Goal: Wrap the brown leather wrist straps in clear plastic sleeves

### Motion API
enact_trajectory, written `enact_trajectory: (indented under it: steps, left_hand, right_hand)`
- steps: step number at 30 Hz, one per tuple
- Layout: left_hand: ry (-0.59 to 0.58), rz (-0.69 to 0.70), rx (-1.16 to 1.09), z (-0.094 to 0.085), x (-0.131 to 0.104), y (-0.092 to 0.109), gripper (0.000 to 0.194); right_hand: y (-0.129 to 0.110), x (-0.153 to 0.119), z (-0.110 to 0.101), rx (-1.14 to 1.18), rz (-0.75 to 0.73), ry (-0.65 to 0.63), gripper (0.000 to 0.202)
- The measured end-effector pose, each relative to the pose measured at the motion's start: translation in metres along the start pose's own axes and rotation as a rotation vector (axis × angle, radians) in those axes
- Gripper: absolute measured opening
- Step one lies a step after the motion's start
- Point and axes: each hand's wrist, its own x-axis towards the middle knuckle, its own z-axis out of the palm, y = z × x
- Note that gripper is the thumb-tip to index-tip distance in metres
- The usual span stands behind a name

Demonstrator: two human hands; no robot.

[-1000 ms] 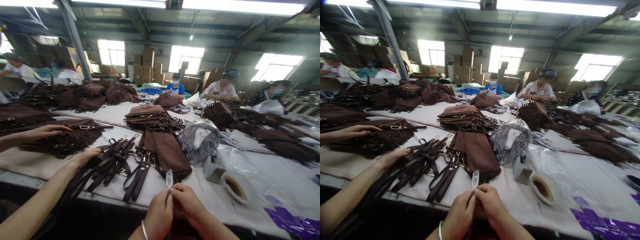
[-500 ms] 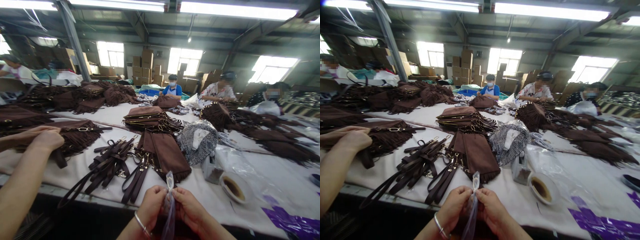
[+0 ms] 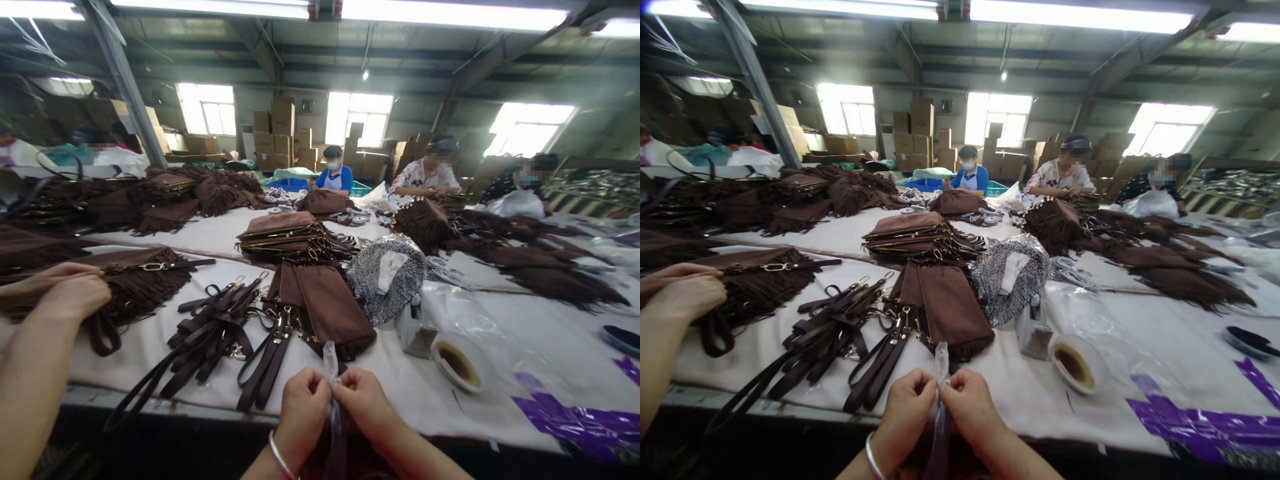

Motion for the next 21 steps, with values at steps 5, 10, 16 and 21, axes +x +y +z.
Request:
enact_trajectory:
  steps: [5,10,16,21]
  left_hand:
    - [0.055,0.186,0.236,0.001,0.001,0.001,0.018]
    - [-0.026,0.344,0.386,-0.002,-0.001,0.006,0.021]
    - [-0.200,0.515,0.508,-0.011,-0.012,0.009,0.023]
    - [-0.154,0.092,-0.026,-0.015,-0.007,-0.003,0.026]
  right_hand:
    - [-0.002,0.000,-0.001,-0.326,-0.196,0.083,0.014]
    - [-0.005,-0.010,-0.004,-0.448,-0.396,0.077,0.015]
    - [-0.003,-0.006,-0.011,-0.201,-0.353,-0.016,0.013]
    - [0.000,-0.006,-0.010,0.133,-0.141,-0.121,0.017]
